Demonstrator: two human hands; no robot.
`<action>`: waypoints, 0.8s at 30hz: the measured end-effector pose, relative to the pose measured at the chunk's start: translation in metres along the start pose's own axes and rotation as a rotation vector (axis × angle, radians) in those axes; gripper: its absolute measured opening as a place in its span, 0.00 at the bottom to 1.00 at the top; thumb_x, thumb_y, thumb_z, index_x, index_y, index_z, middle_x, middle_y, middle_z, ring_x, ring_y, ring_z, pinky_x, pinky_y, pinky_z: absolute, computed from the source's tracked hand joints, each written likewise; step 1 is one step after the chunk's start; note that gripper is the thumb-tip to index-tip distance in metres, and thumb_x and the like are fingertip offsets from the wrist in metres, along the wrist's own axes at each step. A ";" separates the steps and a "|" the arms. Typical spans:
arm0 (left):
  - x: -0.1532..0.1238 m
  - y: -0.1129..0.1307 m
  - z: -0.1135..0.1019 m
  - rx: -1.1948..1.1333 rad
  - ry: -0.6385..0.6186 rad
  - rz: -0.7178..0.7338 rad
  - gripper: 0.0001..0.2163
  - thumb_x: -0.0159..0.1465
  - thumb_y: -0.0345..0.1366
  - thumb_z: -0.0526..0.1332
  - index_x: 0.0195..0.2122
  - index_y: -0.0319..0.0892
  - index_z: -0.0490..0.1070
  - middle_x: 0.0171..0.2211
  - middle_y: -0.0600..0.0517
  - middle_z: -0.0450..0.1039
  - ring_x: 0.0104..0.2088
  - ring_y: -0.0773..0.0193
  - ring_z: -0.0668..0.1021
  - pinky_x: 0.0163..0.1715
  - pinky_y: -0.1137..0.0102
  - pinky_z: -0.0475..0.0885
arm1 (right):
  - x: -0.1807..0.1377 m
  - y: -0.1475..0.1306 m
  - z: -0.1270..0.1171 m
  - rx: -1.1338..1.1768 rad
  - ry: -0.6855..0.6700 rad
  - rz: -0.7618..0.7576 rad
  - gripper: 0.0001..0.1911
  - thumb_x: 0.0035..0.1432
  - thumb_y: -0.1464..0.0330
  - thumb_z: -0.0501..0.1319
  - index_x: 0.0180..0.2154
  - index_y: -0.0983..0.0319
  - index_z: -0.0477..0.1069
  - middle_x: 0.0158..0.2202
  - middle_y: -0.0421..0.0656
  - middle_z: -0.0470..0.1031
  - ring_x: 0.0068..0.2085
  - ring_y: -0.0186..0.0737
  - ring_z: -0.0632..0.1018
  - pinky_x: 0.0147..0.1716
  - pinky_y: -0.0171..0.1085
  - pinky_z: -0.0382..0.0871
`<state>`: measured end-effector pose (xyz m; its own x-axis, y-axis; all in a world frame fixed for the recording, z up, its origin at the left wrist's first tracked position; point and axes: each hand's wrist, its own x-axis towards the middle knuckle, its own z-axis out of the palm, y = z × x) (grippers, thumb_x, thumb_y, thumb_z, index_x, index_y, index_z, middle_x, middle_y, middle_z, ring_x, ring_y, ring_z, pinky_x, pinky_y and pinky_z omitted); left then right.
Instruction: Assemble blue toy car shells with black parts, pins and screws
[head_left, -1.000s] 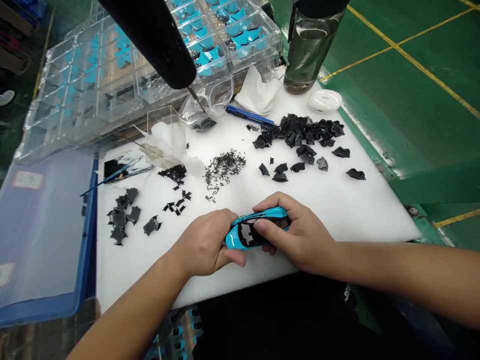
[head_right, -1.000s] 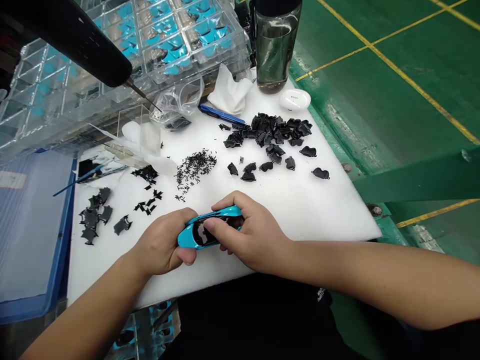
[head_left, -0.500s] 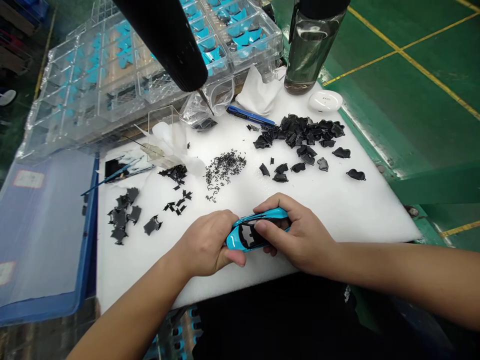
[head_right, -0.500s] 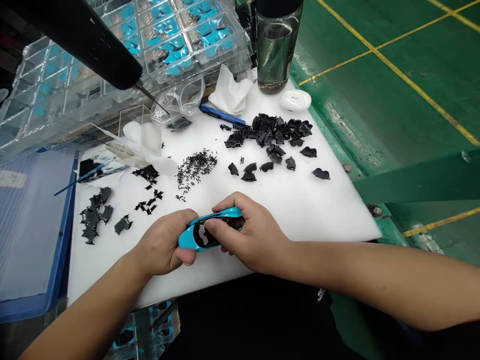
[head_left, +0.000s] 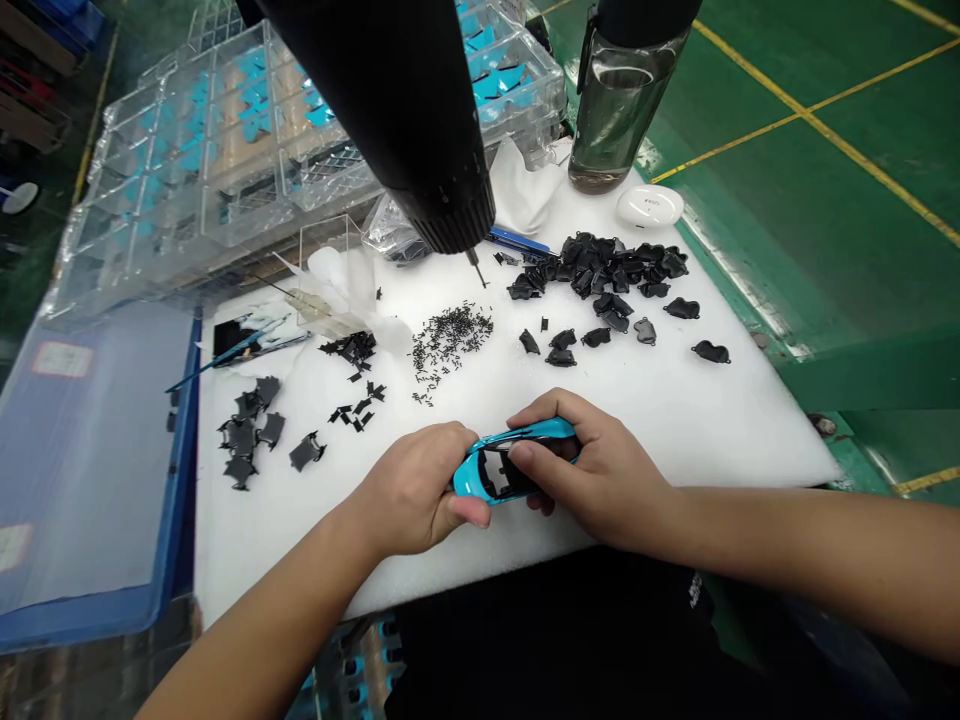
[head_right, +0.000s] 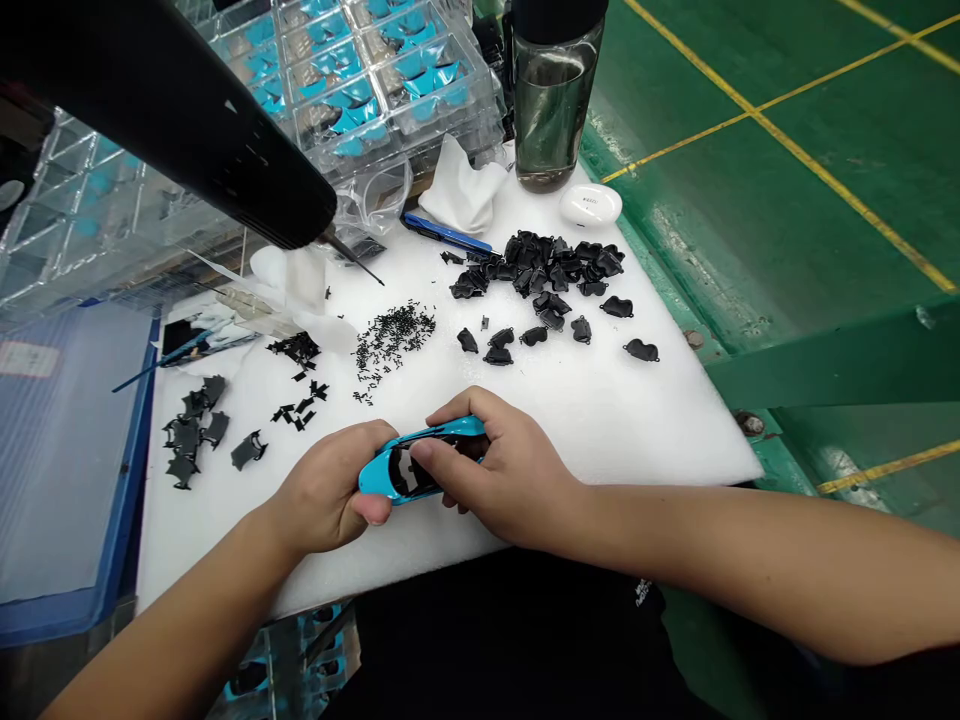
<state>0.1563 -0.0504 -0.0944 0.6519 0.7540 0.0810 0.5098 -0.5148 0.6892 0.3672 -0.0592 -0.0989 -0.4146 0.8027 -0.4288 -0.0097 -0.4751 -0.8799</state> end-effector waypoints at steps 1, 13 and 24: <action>0.000 0.000 0.000 -0.005 -0.005 -0.006 0.25 0.68 0.58 0.41 0.33 0.41 0.61 0.24 0.55 0.65 0.21 0.69 0.68 0.20 0.74 0.64 | 0.000 0.000 0.000 -0.001 0.001 -0.002 0.14 0.62 0.57 0.63 0.41 0.60 0.66 0.23 0.37 0.72 0.22 0.34 0.75 0.21 0.30 0.70; 0.000 0.001 0.000 -0.024 -0.031 -0.038 0.25 0.68 0.58 0.40 0.33 0.42 0.61 0.25 0.53 0.65 0.23 0.67 0.69 0.21 0.73 0.64 | 0.000 -0.004 0.001 0.036 0.000 0.020 0.14 0.61 0.58 0.63 0.41 0.60 0.66 0.22 0.37 0.72 0.21 0.35 0.75 0.20 0.31 0.70; -0.012 -0.003 -0.005 -0.382 -0.034 -0.310 0.27 0.65 0.61 0.44 0.43 0.41 0.64 0.28 0.52 0.64 0.26 0.66 0.67 0.25 0.70 0.63 | 0.001 -0.004 -0.001 0.039 0.017 -0.008 0.14 0.61 0.58 0.64 0.41 0.59 0.66 0.24 0.36 0.71 0.22 0.34 0.75 0.20 0.29 0.71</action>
<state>0.1439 -0.0559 -0.0943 0.5234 0.8310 -0.1884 0.4444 -0.0776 0.8924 0.3680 -0.0557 -0.0961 -0.3990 0.8124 -0.4252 -0.0489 -0.4819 -0.8749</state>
